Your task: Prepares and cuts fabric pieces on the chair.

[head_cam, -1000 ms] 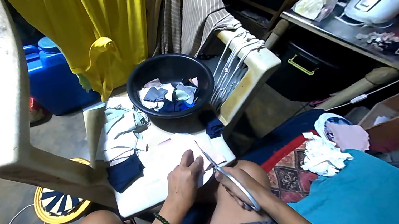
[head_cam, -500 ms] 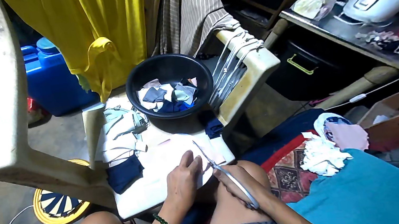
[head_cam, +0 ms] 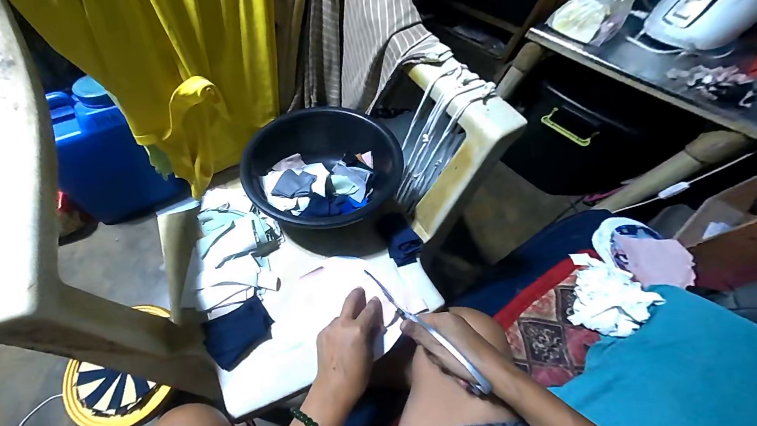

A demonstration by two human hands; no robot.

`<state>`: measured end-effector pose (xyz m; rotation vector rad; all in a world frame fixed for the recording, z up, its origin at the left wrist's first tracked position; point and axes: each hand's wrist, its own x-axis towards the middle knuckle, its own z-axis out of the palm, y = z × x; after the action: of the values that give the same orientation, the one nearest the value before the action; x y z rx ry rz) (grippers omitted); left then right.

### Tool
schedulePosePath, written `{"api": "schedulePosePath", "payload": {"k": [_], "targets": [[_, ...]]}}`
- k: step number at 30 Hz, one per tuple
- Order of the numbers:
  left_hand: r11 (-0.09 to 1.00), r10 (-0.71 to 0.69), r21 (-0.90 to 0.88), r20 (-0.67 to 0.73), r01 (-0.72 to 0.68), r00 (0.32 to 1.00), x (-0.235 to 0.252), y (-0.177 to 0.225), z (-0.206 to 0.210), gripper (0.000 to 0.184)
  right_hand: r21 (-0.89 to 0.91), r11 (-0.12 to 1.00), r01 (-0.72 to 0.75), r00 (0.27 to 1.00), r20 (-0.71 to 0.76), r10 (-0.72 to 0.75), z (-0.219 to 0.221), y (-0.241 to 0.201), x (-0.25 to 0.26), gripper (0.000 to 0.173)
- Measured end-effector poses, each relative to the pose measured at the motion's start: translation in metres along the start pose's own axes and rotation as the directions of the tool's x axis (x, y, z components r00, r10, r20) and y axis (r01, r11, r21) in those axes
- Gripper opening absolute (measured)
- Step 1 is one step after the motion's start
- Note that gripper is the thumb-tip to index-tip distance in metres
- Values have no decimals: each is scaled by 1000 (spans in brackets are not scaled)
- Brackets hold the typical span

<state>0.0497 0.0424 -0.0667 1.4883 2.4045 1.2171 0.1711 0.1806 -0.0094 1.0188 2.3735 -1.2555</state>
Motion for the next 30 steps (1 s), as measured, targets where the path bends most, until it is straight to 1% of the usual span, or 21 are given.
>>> {"api": "schedulePosePath", "payload": {"k": [2,4,6,8,13,24,30], "targets": [[1000,2,6,0,-2,1000,0,0,0,28,53,998,-17,1000,10,17,1,3,1,46],[1000,1,10,2,-2,1000,0,0,0,27,108,993,-55,997,60,49,0,4,0,47],[1000,4,9,0,-4,1000,0,0,1,27,123,988,-90,991,114,76,-2,-1,-3,52],[1000,11,11,-8,-11,1000,-1,-1,1,25,110,989,-95,988,128,81,-4,-5,-3,54],[1000,2,13,-5,-2,1000,-1,0,1,24,21,998,-60,993,103,57,-6,-9,0,59],[1000,9,14,-6,-9,1000,0,0,2,24,-104,994,-24,996,79,32,-8,-12,-1,61],[1000,10,18,3,-10,1000,0,1,3,25,-78,997,17,1000,-7,-17,-3,-2,2,53]]}}
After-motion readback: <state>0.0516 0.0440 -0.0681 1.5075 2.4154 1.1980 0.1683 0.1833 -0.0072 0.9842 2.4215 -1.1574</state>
